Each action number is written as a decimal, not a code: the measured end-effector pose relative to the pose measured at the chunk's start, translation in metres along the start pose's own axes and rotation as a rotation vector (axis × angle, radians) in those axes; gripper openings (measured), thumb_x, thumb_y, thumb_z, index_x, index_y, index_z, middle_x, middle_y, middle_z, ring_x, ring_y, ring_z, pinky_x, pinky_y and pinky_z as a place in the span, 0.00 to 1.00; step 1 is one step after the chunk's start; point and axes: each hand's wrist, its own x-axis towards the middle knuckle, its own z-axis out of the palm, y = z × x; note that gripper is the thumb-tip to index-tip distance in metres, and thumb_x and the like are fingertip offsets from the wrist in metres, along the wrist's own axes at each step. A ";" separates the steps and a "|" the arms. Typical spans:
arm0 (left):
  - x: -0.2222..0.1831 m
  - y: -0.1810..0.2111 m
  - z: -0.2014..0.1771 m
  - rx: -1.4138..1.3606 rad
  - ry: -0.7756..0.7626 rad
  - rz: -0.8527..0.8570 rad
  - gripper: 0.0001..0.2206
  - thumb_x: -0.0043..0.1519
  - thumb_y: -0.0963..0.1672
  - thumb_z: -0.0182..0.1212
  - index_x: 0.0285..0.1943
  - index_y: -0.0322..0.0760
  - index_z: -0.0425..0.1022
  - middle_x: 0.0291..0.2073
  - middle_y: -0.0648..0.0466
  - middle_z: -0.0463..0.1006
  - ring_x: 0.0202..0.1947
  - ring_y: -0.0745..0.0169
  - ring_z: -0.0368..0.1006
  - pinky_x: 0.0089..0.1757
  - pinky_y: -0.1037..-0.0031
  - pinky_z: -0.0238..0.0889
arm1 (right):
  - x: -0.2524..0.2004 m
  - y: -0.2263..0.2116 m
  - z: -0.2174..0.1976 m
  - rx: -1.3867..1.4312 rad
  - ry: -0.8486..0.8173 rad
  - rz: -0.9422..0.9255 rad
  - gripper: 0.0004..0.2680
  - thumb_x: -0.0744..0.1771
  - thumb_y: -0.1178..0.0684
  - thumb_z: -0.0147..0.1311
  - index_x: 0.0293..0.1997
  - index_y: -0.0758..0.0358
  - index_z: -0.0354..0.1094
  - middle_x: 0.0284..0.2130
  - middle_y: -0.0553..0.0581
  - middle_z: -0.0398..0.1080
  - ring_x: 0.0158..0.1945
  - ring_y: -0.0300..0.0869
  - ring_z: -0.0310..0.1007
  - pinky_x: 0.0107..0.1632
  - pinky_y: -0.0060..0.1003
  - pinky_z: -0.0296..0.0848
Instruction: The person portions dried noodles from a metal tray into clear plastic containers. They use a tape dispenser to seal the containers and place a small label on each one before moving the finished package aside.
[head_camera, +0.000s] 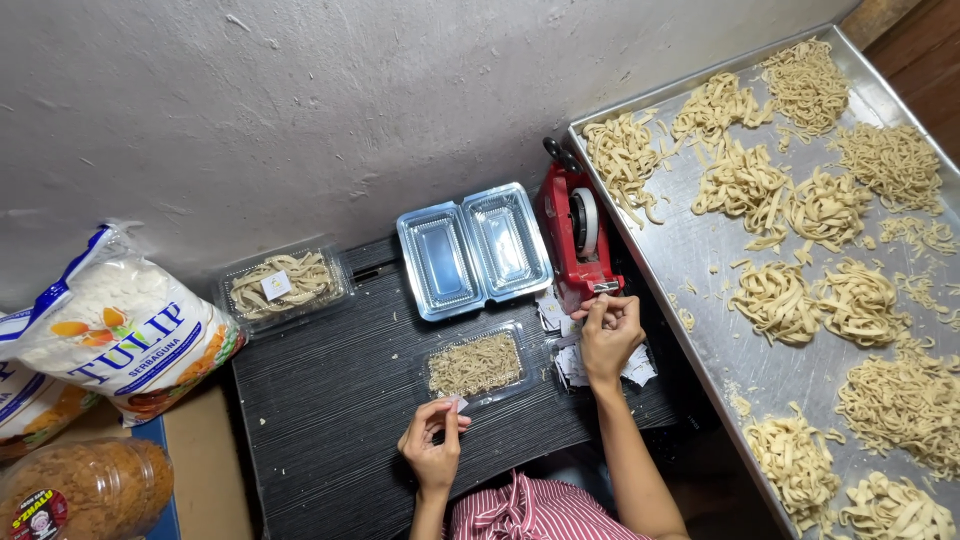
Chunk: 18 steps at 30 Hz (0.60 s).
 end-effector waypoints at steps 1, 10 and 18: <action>-0.001 0.000 0.000 0.000 0.003 -0.001 0.05 0.51 0.35 0.57 0.35 0.29 0.70 0.30 0.46 0.76 0.19 0.67 0.76 0.23 0.88 0.73 | -0.001 0.000 0.000 0.000 -0.003 -0.001 0.03 0.65 0.64 0.41 0.30 0.67 0.55 0.20 0.62 0.68 0.21 0.41 0.72 0.21 0.25 0.70; -0.008 -0.008 0.000 0.005 0.065 0.012 0.06 0.52 0.36 0.58 0.37 0.30 0.69 0.25 0.46 0.77 0.21 0.64 0.77 0.23 0.87 0.75 | -0.003 -0.001 0.002 -0.005 0.002 0.045 0.04 0.65 0.64 0.42 0.30 0.67 0.54 0.21 0.64 0.68 0.21 0.43 0.73 0.19 0.25 0.70; -0.007 -0.006 -0.002 0.034 0.039 0.068 0.05 0.53 0.37 0.58 0.37 0.32 0.69 0.25 0.47 0.77 0.20 0.65 0.77 0.22 0.88 0.73 | 0.000 0.016 -0.003 0.193 -0.030 0.073 0.04 0.66 0.62 0.41 0.29 0.64 0.54 0.22 0.61 0.67 0.22 0.40 0.69 0.28 0.26 0.69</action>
